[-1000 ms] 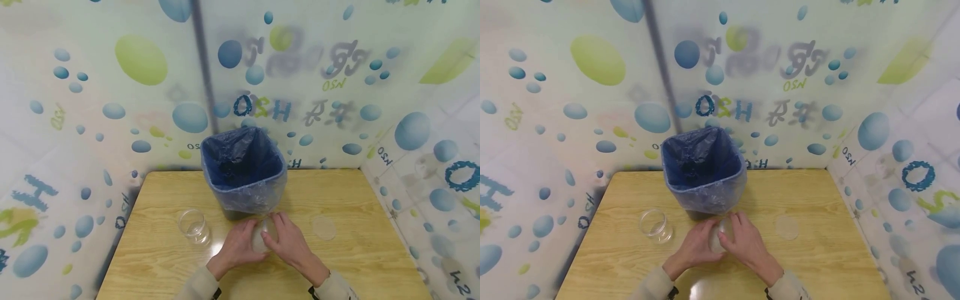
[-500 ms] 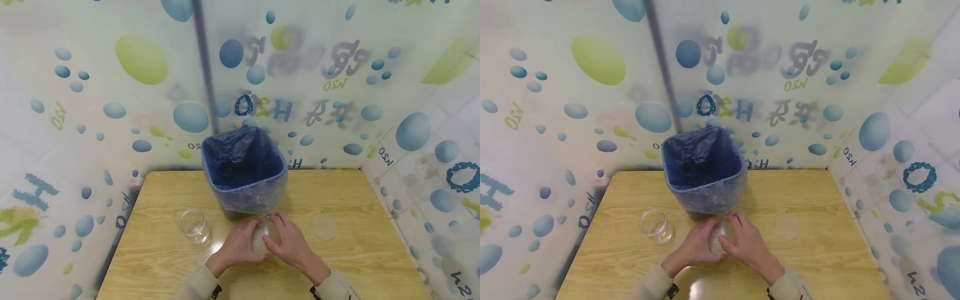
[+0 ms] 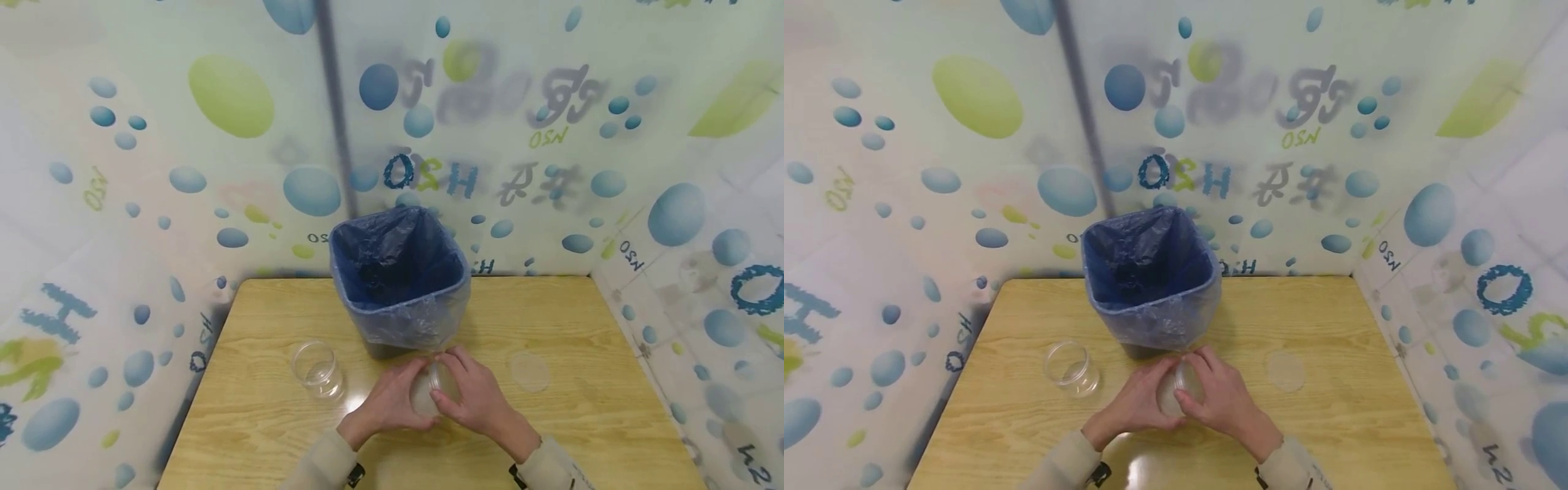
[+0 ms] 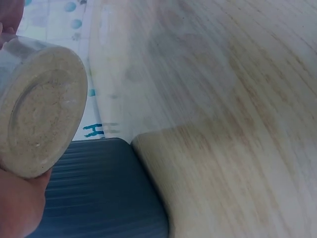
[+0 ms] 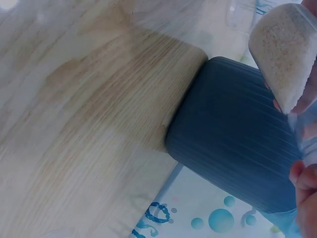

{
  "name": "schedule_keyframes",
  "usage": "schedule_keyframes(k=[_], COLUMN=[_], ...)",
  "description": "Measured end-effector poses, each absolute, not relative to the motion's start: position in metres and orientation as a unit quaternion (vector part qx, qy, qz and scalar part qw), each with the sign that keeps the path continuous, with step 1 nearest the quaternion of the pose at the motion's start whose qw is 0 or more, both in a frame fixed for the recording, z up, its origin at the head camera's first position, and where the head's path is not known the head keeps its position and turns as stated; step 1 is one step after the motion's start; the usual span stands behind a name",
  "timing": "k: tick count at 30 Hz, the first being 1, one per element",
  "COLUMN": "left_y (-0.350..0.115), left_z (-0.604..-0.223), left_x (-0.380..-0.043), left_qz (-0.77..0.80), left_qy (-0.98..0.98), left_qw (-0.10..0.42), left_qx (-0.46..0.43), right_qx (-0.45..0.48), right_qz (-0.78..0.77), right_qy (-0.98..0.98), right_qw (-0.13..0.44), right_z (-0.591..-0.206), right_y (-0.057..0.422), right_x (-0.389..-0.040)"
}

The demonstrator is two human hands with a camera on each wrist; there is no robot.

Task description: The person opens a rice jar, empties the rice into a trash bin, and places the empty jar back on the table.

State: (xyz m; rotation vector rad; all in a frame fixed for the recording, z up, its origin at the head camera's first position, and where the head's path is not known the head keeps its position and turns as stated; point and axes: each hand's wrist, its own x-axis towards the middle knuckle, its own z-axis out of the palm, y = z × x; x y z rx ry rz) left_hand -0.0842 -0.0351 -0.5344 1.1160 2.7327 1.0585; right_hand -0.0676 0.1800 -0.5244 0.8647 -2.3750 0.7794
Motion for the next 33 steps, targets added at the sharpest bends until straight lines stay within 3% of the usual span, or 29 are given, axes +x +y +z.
schedule_keyframes(k=[11,18,26,33], left_y=[-0.037,-0.033,-0.035,-0.033], left_z=[-0.532,-0.534,-0.532,-0.53], left_x=[-0.085,-0.087,-0.087,-0.087], left_qz=[0.373,0.359,0.333,0.34], left_qy=[0.852,0.869,0.89,0.885], left_qw=[0.074,0.081,0.053,0.01], left_qx=[0.361,0.331,0.305,0.317], right_qx=[0.406,0.362,0.27,0.263], right_qz=[0.266,0.246,0.282,0.323], right_qy=[-0.82,-0.875,-0.916,-0.903], right_qw=[0.302,0.207,0.089,0.106], right_z=[-0.526,-0.522,-0.514,-0.506], right_y=[0.185,0.195,0.193,0.192], right_x=[-0.074,-0.076,-0.069,-0.068])
